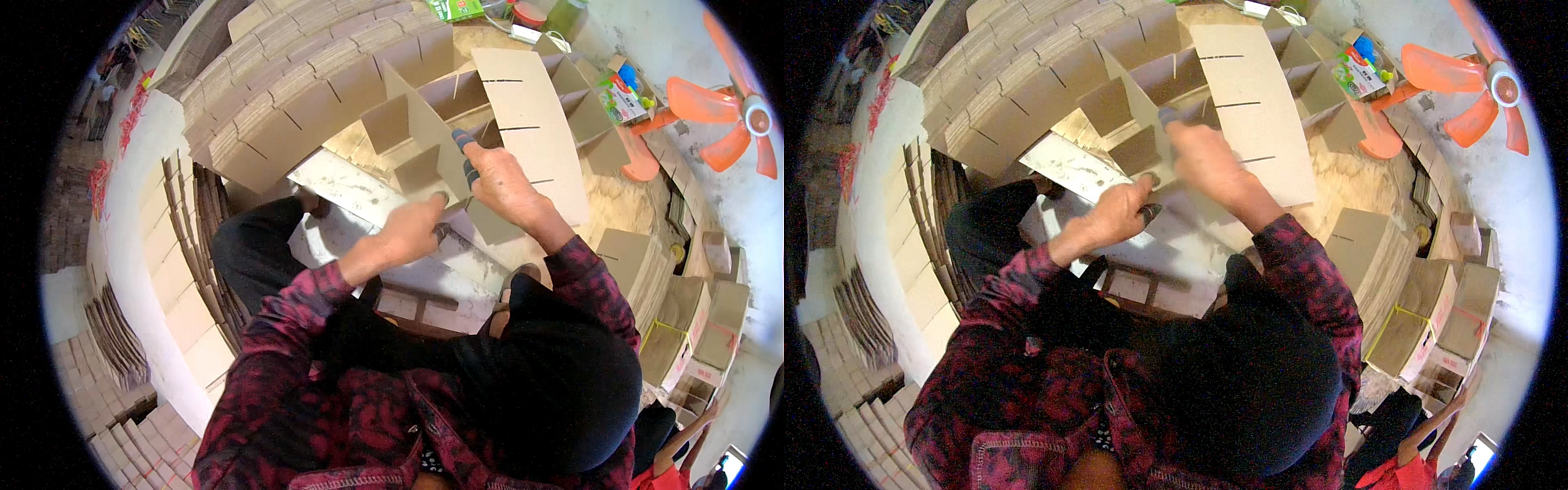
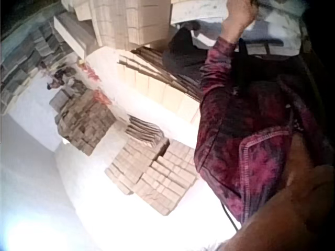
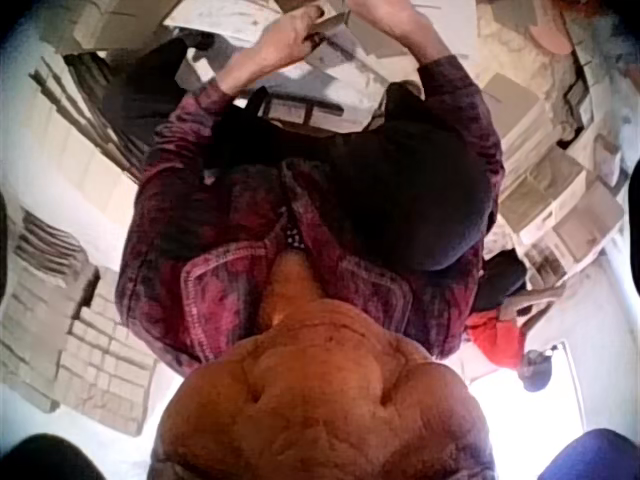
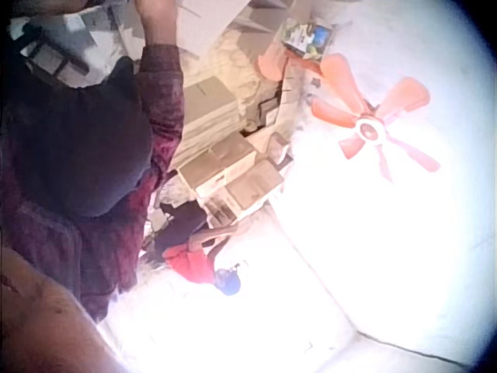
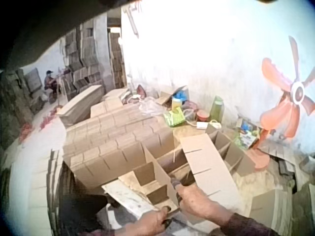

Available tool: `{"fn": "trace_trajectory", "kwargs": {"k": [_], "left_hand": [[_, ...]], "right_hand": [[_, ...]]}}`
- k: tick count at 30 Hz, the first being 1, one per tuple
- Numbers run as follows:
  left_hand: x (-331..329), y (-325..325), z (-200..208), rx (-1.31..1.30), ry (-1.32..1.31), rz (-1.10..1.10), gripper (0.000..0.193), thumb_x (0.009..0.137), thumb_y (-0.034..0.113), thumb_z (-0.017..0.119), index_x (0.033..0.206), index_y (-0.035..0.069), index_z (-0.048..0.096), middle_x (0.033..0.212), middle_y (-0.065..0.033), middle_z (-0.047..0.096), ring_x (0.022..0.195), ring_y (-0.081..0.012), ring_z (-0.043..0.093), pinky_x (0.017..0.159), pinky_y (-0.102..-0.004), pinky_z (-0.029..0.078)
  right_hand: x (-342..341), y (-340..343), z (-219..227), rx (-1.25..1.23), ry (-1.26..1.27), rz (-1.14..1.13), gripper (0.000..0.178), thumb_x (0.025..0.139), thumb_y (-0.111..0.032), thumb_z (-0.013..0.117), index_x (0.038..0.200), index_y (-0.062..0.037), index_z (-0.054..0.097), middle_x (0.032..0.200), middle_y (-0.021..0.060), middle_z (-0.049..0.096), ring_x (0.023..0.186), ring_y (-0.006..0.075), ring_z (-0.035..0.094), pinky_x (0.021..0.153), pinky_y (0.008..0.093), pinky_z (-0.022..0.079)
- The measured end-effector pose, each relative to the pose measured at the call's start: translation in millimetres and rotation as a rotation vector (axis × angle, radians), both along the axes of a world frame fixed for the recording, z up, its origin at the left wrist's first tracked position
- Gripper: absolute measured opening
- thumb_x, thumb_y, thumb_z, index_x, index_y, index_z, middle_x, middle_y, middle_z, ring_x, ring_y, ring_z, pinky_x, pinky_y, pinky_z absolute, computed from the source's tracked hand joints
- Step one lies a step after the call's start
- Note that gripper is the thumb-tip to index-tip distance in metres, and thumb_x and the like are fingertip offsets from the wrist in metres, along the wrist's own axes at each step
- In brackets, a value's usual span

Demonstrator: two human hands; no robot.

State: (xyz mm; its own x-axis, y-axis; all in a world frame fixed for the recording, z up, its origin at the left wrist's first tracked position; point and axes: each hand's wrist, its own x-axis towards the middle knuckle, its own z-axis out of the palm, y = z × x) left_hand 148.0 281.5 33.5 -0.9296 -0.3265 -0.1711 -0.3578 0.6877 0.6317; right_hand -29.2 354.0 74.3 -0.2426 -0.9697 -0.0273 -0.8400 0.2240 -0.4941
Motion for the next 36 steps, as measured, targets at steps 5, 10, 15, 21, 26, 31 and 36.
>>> {"fn": "trace_trajectory", "kwargs": {"k": [5,10,15,21,26,31,36], "left_hand": [[1.9,16.2,-48.5,0.070,0.148,0.103,0.022,0.075,-0.005,0.051,0.096,0.002,0.048,0.072,-0.0261,0.060,0.074,-0.0452,0.061,0.061,-0.0511,0.047],[1.5,15.4,-42.1,0.056,0.195,0.049,0.025,0.071,-0.008,0.053,0.094,0.002,0.048,0.071,-0.0249,0.060,0.072,-0.0456,0.061,0.060,-0.0511,0.047],[3.1,16.8,-2.2,0.004,0.174,0.000,0.027,0.069,-0.005,0.056,0.095,0.000,0.049,0.086,-0.0248,0.059,0.084,-0.0438,0.059,0.069,-0.0509,0.048],[-57.7,14.7,11.9,-0.042,0.307,-0.074,0.026,0.068,0.002,0.056,0.094,0.000,0.054,0.092,-0.0220,0.059,0.091,-0.0437,0.057,0.073,-0.0521,0.048],[-79.9,16.2,-17.3,-0.096,-0.058,-0.189,0.023,0.069,0.009,0.060,0.091,0.003,0.060,0.084,-0.0210,0.064,0.087,-0.0416,0.062,0.073,-0.0512,0.049],[-21.4,-1.7,-17.0,-0.229,-0.159,-0.166,0.019,0.071,0.014,0.066,0.086,0.005,0.060,0.079,-0.0194,0.065,0.083,-0.0403,0.063,0.071,-0.0512,0.049],[22.8,-12.7,-23.1,-0.298,-0.066,-0.045,0.011,0.076,0.010,0.059,0.085,0.004,0.057,0.074,-0.0228,0.062,0.076,-0.0428,0.062,0.066,-0.0525,0.047]], "right_hand": [[13.8,3.2,-6.7,-0.004,-0.006,0.014,0.017,0.073,-0.002,0.059,0.089,0.0006,0.057,0.082,0.0256,0.063,0.083,0.0436,0.063,0.072,0.0500,0.050],[13.9,20.5,-25.5,0.214,0.251,0.156,0.017,0.072,-0.011,0.063,0.088,-0.0045,0.059,0.082,0.0186,0.065,0.084,0.0376,0.064,0.071,0.0446,0.051],[-15.2,56.8,-26.7,-0.467,0.116,-0.139,0.025,0.066,0.008,0.056,0.089,-0.0014,0.059,0.087,0.0180,0.061,0.083,0.0373,0.061,0.075,0.0407,0.049],[-107.8,137.6,-68.4,-0.395,-0.041,-0.696,0.035,0.088,-0.006,0.059,0.121,0.0044,0.055,0.108,0.0198,0.065,0.098,0.0273,0.064,0.083,0.0325,0.050],[-123.1,158.8,-69.3,-0.145,-0.676,-0.678,0.025,0.090,-0.010,0.059,0.111,0.0028,0.059,0.099,0.0080,0.065,0.085,0.0147,0.059,0.074,0.0268,0.049],[-101.4,162.7,-36.6,-0.447,-0.695,-0.575,0.023,0.092,-0.006,0.055,0.114,0.0022,0.056,0.103,0.0037,0.062,0.086,0.0097,0.055,0.073,0.0241,0.047],[-62.2,141.0,7.8,-0.517,-0.409,-0.366,0.027,0.091,-0.003,0.055,0.117,0.0045,0.052,0.103,0.0078,0.063,0.093,0.0148,0.057,0.080,0.0289,0.048]]}}
